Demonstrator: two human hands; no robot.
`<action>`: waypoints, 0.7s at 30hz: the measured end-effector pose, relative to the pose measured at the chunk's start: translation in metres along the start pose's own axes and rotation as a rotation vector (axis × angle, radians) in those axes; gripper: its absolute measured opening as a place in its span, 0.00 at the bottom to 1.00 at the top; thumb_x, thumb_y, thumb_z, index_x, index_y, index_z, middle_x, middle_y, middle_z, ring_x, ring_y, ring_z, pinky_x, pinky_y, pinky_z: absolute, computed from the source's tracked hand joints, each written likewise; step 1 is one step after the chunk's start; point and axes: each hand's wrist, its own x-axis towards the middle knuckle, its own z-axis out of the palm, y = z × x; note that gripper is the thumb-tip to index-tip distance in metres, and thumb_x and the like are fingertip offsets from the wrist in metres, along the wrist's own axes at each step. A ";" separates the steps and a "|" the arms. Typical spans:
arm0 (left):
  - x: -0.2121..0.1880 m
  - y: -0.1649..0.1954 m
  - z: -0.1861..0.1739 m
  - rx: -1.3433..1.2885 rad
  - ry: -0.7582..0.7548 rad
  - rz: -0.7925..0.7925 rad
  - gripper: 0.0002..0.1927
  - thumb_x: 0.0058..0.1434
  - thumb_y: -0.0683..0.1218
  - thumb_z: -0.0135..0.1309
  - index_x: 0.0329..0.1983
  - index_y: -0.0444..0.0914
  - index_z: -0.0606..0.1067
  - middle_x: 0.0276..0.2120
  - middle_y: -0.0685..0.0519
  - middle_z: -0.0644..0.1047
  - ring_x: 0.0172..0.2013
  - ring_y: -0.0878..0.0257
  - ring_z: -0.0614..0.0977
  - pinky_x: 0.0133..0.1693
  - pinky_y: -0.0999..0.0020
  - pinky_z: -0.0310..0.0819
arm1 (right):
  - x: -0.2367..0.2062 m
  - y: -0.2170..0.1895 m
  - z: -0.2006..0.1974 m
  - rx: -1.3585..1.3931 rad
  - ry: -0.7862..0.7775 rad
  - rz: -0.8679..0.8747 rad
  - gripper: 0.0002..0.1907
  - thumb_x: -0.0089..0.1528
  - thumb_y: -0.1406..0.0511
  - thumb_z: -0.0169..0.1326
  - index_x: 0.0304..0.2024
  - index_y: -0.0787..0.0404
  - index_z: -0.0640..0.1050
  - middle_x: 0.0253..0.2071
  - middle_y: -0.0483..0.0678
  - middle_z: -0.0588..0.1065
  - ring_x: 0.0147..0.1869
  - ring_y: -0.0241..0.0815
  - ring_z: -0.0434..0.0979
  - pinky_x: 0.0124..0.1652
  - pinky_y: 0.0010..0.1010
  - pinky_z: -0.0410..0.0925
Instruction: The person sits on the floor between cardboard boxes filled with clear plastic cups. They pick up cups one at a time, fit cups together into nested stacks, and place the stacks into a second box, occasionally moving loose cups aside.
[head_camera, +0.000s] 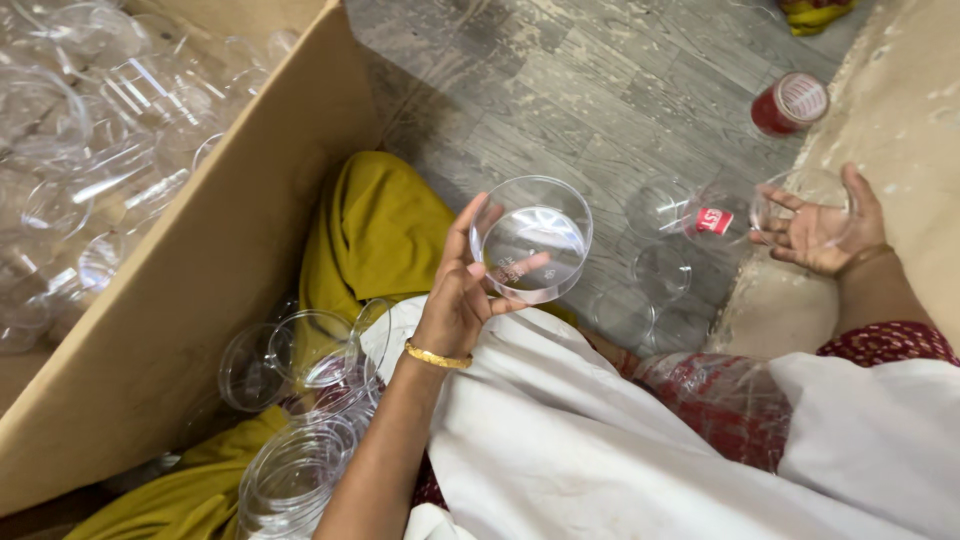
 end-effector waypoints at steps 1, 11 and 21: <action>-0.001 0.000 0.000 -0.003 0.001 -0.001 0.45 0.65 0.50 0.49 0.81 0.48 0.42 0.79 0.45 0.45 0.64 0.38 0.73 0.48 0.52 0.81 | -0.001 0.001 -0.001 0.096 -0.080 -0.010 0.61 0.66 0.30 0.43 0.80 0.70 0.52 0.64 0.71 0.69 0.66 0.74 0.69 0.52 0.49 0.72; -0.005 0.018 0.003 0.101 0.082 0.010 0.45 0.64 0.55 0.50 0.80 0.52 0.42 0.78 0.45 0.46 0.60 0.41 0.77 0.47 0.49 0.83 | 0.006 -0.001 0.014 -0.048 -0.121 0.223 0.66 0.62 0.30 0.52 0.77 0.76 0.49 0.55 0.70 0.71 0.58 0.71 0.73 0.46 0.48 0.74; -0.096 0.121 -0.027 1.143 0.518 0.782 0.50 0.68 0.40 0.68 0.80 0.50 0.46 0.78 0.47 0.48 0.75 0.54 0.60 0.66 0.55 0.73 | 0.124 -0.019 0.214 -0.674 -0.584 0.294 0.65 0.58 0.36 0.56 0.84 0.58 0.42 0.62 0.74 0.68 0.62 0.84 0.73 0.46 0.63 0.73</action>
